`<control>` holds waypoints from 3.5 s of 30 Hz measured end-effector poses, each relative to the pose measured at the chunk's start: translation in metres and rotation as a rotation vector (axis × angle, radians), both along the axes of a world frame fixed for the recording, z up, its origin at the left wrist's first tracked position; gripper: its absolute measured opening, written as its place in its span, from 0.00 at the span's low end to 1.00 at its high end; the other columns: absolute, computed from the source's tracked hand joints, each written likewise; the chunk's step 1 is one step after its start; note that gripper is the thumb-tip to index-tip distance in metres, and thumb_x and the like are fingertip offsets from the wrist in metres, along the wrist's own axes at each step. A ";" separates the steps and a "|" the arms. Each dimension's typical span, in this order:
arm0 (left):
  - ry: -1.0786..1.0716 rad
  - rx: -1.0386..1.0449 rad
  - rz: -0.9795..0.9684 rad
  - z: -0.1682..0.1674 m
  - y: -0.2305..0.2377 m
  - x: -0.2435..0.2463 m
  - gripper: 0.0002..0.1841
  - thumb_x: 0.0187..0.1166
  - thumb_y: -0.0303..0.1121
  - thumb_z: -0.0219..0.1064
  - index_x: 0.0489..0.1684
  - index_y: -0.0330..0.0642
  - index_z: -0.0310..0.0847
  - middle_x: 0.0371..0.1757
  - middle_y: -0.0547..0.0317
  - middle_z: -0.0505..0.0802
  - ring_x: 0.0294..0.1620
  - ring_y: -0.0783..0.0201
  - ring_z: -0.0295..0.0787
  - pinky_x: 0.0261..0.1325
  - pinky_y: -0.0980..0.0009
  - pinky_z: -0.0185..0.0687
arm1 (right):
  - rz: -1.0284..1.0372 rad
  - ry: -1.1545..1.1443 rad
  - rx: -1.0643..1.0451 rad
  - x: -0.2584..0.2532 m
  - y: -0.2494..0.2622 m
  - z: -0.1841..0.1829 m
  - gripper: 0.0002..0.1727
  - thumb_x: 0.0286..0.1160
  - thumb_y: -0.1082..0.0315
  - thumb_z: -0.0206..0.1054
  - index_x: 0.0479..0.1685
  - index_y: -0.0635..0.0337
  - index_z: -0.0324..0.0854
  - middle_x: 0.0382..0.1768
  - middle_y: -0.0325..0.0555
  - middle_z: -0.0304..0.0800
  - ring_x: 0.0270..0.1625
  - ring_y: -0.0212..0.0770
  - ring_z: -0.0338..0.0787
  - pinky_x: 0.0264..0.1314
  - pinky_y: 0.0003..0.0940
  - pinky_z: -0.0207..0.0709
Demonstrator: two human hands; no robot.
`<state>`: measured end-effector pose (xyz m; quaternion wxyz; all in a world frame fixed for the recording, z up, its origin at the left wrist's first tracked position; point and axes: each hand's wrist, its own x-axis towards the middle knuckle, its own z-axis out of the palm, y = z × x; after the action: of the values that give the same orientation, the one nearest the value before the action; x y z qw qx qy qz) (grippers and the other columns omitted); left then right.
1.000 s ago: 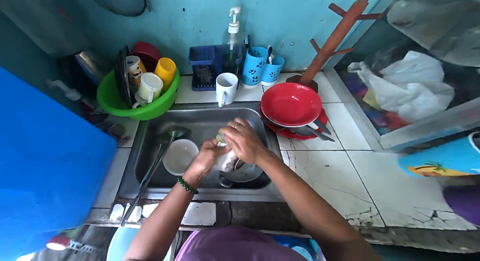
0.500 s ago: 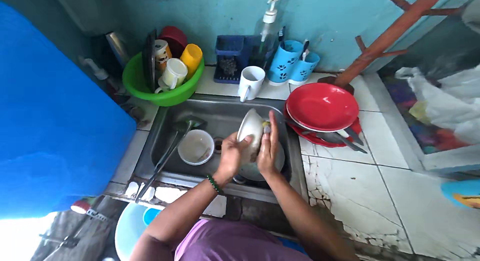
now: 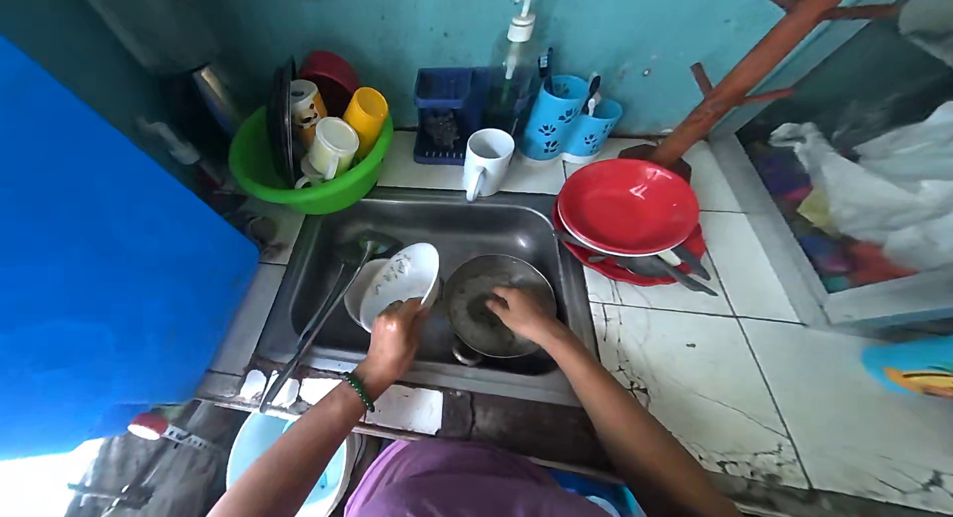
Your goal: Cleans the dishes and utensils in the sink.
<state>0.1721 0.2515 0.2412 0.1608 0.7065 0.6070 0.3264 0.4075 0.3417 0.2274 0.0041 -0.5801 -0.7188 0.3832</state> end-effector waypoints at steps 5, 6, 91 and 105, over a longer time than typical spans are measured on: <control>0.202 -0.213 -0.050 -0.011 0.007 -0.010 0.16 0.88 0.26 0.56 0.62 0.26 0.85 0.49 0.29 0.93 0.53 0.32 0.93 0.63 0.40 0.83 | -0.054 0.017 0.337 0.012 -0.004 0.028 0.18 0.89 0.66 0.58 0.61 0.70 0.87 0.55 0.67 0.91 0.63 0.64 0.89 0.70 0.62 0.76; 0.224 -0.250 -0.052 -0.012 0.009 -0.011 0.17 0.88 0.26 0.56 0.64 0.26 0.84 0.50 0.28 0.93 0.54 0.32 0.92 0.64 0.40 0.82 | -0.091 0.030 0.481 0.017 -0.003 0.033 0.15 0.86 0.70 0.61 0.53 0.71 0.89 0.53 0.67 0.91 0.61 0.64 0.90 0.69 0.61 0.78; -0.637 -0.563 0.121 0.027 0.071 0.050 0.31 0.94 0.58 0.36 0.91 0.55 0.58 0.65 0.33 0.85 0.53 0.42 0.88 0.50 0.45 0.87 | 0.125 0.598 0.320 -0.039 -0.022 0.008 0.19 0.90 0.66 0.53 0.54 0.74 0.85 0.55 0.60 0.89 0.65 0.48 0.86 0.75 0.44 0.74; -0.645 -0.577 0.110 0.028 0.076 0.053 0.30 0.94 0.56 0.37 0.90 0.54 0.59 0.59 0.35 0.87 0.47 0.45 0.89 0.43 0.50 0.86 | 0.135 0.484 0.281 -0.034 -0.020 0.009 0.19 0.82 0.75 0.55 0.65 0.73 0.83 0.68 0.65 0.85 0.75 0.55 0.81 0.83 0.52 0.67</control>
<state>0.2250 0.3277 0.2688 0.5155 0.4612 0.6286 0.3556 0.3735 0.3218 0.2367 0.2304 -0.4161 -0.7801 0.4065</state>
